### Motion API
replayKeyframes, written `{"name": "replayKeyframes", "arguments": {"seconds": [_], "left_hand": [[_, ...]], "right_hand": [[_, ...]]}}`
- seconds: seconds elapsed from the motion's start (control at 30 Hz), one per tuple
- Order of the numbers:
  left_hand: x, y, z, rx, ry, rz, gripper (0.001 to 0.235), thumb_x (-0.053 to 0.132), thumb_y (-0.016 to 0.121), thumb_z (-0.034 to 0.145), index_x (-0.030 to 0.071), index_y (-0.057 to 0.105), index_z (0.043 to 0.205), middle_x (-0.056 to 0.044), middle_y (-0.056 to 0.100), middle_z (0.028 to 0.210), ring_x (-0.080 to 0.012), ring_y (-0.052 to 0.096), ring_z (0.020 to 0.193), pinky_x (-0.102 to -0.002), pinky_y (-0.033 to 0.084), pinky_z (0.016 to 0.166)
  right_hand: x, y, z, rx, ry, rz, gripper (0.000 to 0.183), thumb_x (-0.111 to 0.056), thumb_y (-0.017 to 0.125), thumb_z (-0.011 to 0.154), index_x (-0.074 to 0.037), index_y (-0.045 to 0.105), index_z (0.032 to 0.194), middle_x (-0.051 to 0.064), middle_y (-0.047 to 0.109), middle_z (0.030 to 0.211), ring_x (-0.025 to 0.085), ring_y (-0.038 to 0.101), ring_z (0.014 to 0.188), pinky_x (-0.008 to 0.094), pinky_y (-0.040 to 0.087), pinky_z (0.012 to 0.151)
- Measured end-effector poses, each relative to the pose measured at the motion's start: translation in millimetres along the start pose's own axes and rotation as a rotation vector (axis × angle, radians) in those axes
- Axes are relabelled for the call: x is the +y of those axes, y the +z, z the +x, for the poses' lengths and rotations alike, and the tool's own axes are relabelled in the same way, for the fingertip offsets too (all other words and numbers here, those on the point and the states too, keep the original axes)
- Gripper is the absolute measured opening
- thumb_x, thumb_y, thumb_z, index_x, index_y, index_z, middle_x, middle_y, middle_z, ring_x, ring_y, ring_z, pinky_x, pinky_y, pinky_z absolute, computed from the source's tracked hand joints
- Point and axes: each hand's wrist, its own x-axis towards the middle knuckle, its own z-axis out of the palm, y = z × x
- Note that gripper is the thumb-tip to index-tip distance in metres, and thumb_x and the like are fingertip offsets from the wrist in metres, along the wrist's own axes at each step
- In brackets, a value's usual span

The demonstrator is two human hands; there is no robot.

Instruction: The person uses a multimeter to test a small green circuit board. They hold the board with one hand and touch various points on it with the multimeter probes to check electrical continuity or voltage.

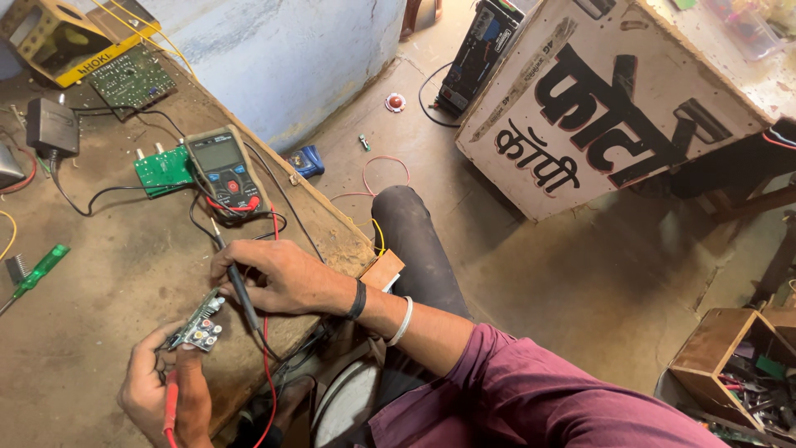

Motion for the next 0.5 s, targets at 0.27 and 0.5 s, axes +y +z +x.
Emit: {"name": "replayKeyframes", "arguments": {"seconds": [0.27,0.5], "left_hand": [[2.5,-1.3,0.5,-0.003,-0.032,0.057,0.023,0.015,0.074,0.1,0.001,0.07,0.118,-0.008,0.073,0.088,-0.0113,0.068,0.073,-0.026,0.05,0.073],[-1.5,0.3,-1.8,0.009,-0.04,0.017,0.025,0.02,0.075,0.103,0.0,0.071,0.117,-0.008,0.072,0.086,-0.011,0.066,0.072,-0.024,0.049,0.069]], "right_hand": [[-0.9,-0.9,0.0,-0.005,0.006,-0.016,0.028,-0.013,0.075,0.093,-0.009,0.062,0.118,0.004,0.073,0.107,0.015,0.071,0.083,0.028,0.058,0.072],[0.7,-0.9,0.1,-0.003,-0.004,-0.011,0.029,-0.013,0.075,0.093,-0.01,0.062,0.119,0.003,0.073,0.107,0.015,0.072,0.085,0.028,0.058,0.072]]}}
